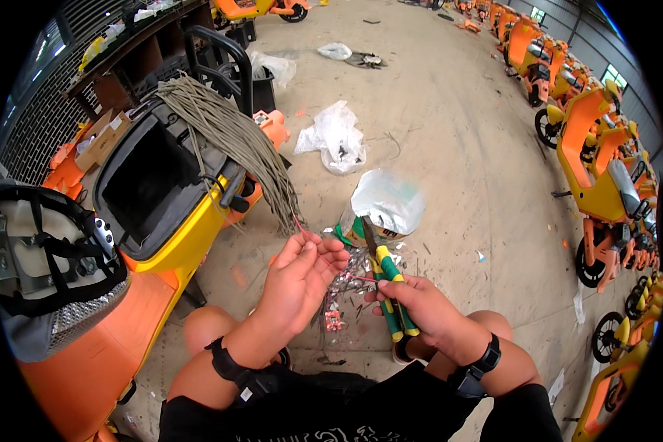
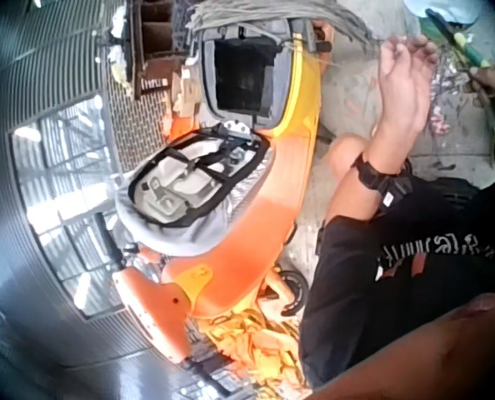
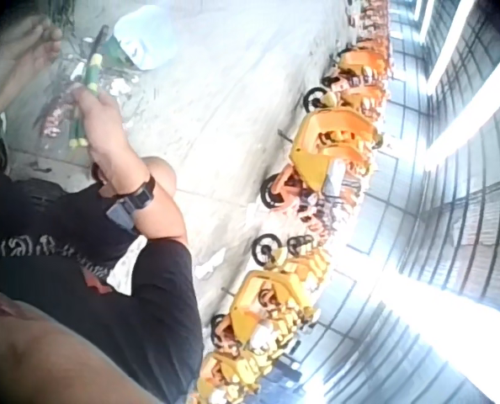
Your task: The person works with electrical wires on an orange scooter, using pliers to strip or cut them. They handle a bundle of wires and use the tool on specific segments.
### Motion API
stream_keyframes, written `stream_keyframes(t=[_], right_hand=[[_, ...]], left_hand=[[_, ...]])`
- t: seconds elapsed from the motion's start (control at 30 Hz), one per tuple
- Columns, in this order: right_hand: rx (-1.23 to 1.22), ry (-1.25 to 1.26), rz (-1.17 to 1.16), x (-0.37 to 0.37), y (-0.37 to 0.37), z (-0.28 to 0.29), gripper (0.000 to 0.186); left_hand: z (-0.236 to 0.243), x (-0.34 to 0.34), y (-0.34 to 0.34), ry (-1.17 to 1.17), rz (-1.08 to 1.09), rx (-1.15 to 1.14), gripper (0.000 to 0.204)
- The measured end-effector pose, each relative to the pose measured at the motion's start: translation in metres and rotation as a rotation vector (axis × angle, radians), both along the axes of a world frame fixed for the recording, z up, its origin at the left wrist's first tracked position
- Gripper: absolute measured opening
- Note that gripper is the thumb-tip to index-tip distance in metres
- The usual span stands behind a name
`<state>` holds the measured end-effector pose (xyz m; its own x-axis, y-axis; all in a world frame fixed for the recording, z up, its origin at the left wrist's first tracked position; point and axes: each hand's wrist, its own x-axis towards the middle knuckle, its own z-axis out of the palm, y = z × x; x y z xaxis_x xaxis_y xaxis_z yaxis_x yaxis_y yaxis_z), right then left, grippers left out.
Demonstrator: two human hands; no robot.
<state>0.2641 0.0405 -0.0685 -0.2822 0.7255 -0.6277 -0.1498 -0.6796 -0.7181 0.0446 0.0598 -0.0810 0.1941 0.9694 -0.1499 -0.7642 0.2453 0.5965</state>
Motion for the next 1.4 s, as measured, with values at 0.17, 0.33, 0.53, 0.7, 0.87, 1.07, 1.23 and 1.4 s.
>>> stream_keyframes(t=[0.17, 0.33, 0.53, 0.7, 0.87, 1.07, 1.23, 1.4], right_hand=[[0.157, -0.028, 0.012, 0.0, -0.002, -0.001, 0.039], [0.281, -0.203, 0.015, 0.008, 0.003, -0.001, 0.039], [0.408, -0.369, 0.193, 0.018, 0.003, -0.002, 0.017], [0.541, -0.296, 0.357, 0.007, -0.008, -0.002, 0.017], [0.587, -0.378, 0.386, 0.009, -0.006, -0.003, 0.014], [0.569, -0.312, 0.406, 0.005, -0.002, 0.001, 0.015], [0.582, -0.307, 0.374, 0.005, 0.005, 0.001, 0.015], [0.63, -0.291, 0.288, 0.0, 0.004, -0.003, 0.014]], left_hand=[[-0.001, 0.004, -0.003, 0.089, 0.026, -0.011, 0.011], [-0.01, 0.004, -0.005, 0.713, 0.193, -0.179, 0.029], [-0.014, -0.002, -0.007, 1.551, 0.141, 0.88, 0.036], [-0.024, 0.008, -0.021, 1.531, -0.227, 0.86, 0.031], [-0.009, 0.007, -0.022, 1.284, -0.313, 0.623, 0.026], [-0.016, 0.007, -0.024, 1.034, -0.592, 0.46, 0.02], [-0.026, 0.006, -0.025, 0.805, -0.619, 0.204, 0.024], [-0.006, -0.013, -0.011, 0.964, -0.37, 0.351, 0.02]])
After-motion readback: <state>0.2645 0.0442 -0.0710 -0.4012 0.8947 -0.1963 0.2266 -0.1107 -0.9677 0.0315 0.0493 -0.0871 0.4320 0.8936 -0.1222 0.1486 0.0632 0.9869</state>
